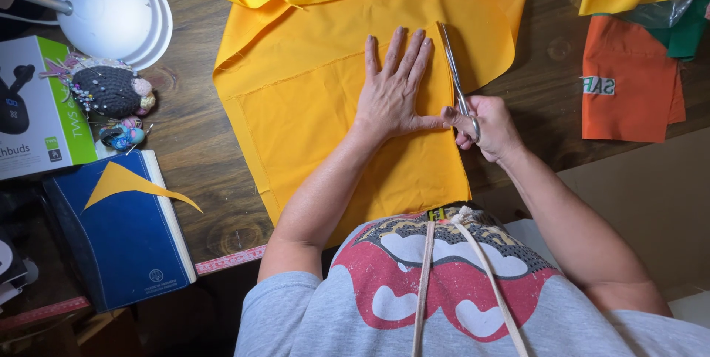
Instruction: Cutting a rectangular piece of yellow fabric using scissors on a wooden work surface.
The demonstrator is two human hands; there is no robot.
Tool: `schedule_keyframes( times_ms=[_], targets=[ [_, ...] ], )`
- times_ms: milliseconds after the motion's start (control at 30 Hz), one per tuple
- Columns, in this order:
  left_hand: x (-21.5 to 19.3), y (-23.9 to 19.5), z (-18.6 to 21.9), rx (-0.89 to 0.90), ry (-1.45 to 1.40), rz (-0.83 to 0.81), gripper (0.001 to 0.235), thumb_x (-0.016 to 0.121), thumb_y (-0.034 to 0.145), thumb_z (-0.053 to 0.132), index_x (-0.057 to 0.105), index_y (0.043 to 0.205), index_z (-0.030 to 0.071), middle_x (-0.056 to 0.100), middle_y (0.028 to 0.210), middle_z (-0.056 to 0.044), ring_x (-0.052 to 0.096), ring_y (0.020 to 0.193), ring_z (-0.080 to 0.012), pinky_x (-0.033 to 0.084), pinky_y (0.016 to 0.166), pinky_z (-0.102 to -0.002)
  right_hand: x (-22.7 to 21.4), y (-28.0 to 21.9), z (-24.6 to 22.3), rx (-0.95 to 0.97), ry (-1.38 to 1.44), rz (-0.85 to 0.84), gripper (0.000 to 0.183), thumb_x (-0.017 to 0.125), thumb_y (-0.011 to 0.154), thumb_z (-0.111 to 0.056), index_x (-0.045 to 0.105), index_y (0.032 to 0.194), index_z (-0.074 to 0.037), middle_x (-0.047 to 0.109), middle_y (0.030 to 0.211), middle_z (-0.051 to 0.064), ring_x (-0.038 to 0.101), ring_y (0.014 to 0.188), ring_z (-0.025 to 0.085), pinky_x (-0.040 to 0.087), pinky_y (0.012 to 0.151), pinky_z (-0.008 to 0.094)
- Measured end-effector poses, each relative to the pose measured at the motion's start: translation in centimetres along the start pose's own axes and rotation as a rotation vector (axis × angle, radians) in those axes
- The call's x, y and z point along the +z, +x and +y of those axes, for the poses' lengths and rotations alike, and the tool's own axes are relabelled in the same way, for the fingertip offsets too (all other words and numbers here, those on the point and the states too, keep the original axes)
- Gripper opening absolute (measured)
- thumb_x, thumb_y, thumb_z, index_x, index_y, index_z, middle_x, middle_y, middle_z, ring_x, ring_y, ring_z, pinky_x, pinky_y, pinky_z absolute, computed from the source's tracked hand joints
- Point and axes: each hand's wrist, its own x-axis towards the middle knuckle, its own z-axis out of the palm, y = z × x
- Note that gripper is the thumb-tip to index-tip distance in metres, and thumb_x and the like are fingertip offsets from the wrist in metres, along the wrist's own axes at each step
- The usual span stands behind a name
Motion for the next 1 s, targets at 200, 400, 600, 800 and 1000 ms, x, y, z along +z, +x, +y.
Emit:
schedule_keyframes(
  times_ms=[200, 400, 600, 800, 1000],
  targets=[
    [-1.5, 0.4, 0.1, -0.013, -0.048, -0.164, 0.138, 0.040, 0.070, 0.108, 0.017, 0.167, 0.014, 0.019, 0.173, -0.011, 0.010, 0.159, -0.0383, 0.001, 0.122, -0.073, 0.2, 1.6, -0.8, -0.024, 0.055, 0.004, 0.052, 0.087, 0.080, -0.048, 0.059, 0.085, -0.005, 0.056, 0.059, 0.007, 0.058, 0.043, 0.012, 0.048, 0.037, 0.022],
    [-2.5, 0.5, 0.2, -0.051, -0.134, -0.304, 0.136, 0.043, 0.070, 0.106, 0.010, 0.168, 0.018, 0.015, 0.175, -0.011, 0.006, 0.161, -0.0374, -0.006, 0.124, -0.072, -0.6, 2.4, 1.3, -0.084, 0.072, 0.008, 0.050, 0.093, 0.083, -0.040, 0.060, 0.080, -0.002, 0.054, 0.051, 0.008, 0.061, 0.042, 0.013, 0.052, 0.038, 0.023],
    [-2.5, 0.6, 0.3, -0.058, -0.132, -0.297, 0.136, 0.042, 0.070, 0.107, 0.010, 0.168, 0.019, 0.015, 0.175, -0.011, 0.006, 0.161, -0.0373, -0.006, 0.124, -0.071, -0.6, 2.5, 0.7, -0.074, 0.074, 0.000, 0.049, 0.093, 0.084, -0.039, 0.062, 0.081, -0.002, 0.055, 0.052, 0.008, 0.061, 0.043, 0.013, 0.053, 0.039, 0.023],
    [-2.5, 0.6, 0.3, -0.052, -0.136, -0.290, 0.135, 0.044, 0.070, 0.107, 0.010, 0.168, 0.020, 0.016, 0.175, -0.012, 0.007, 0.161, -0.0378, -0.005, 0.124, -0.072, -0.8, 3.3, 0.2, -0.070, 0.077, -0.022, 0.051, 0.091, 0.085, -0.044, 0.062, 0.082, -0.003, 0.057, 0.054, 0.010, 0.062, 0.043, 0.015, 0.054, 0.039, 0.025],
    [-2.5, 0.6, 0.3, -0.058, -0.134, -0.294, 0.136, 0.045, 0.070, 0.107, 0.008, 0.169, 0.021, 0.014, 0.176, -0.011, 0.006, 0.161, -0.0372, -0.005, 0.124, -0.071, -0.8, 3.4, 0.2, -0.078, 0.069, -0.013, 0.048, 0.092, 0.085, -0.040, 0.061, 0.081, -0.003, 0.055, 0.052, 0.008, 0.060, 0.042, 0.012, 0.052, 0.039, 0.021]
  ],
)
